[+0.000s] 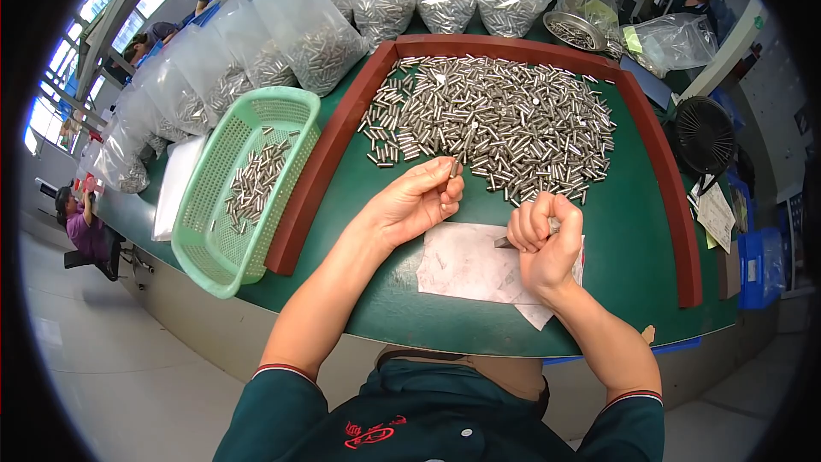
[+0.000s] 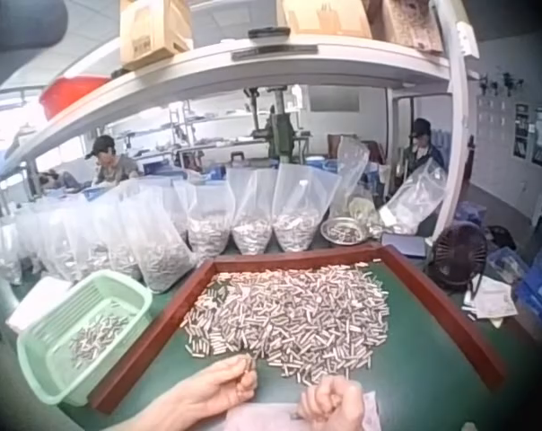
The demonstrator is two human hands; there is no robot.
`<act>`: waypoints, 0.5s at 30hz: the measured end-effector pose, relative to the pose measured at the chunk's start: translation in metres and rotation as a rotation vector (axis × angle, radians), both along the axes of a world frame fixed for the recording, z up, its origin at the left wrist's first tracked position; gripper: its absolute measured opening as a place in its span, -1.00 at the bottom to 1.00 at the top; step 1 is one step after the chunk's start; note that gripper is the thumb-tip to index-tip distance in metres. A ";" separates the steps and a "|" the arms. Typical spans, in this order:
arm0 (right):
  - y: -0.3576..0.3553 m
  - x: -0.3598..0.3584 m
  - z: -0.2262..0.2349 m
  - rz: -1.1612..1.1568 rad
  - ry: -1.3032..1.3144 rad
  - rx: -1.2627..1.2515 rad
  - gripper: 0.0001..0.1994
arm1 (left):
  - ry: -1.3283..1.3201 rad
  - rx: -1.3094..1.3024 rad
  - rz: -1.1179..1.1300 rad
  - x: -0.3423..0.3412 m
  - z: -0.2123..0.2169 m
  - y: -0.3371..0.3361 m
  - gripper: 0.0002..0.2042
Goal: The person is inspecting and cleaning small cylindrical metal parts using a hand tool and a cloth at a workbench.
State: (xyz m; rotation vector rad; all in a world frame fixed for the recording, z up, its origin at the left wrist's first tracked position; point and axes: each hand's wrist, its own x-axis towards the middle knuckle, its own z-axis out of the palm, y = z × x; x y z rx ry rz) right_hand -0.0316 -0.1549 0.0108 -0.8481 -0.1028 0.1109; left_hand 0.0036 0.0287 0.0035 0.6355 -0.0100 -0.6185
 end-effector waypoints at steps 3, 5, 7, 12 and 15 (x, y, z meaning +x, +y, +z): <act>0.000 0.000 0.001 0.000 0.004 -0.004 -0.62 | 0.015 0.001 0.014 0.000 -0.001 0.001 -0.87; 0.000 0.000 0.001 0.000 0.004 -0.004 -0.62 | 0.018 -0.001 0.020 0.000 -0.002 0.002 -0.87; 0.000 0.000 0.001 -0.003 0.004 -0.003 -0.62 | 0.026 -0.004 0.033 0.000 -0.002 0.002 -0.87; 0.000 0.000 0.001 -0.003 0.008 -0.001 -0.63 | 0.063 0.027 0.081 -0.001 0.002 0.003 -0.86; 0.001 -0.001 0.002 -0.002 0.010 0.003 -0.63 | 0.064 0.046 0.097 -0.001 0.004 0.005 -0.86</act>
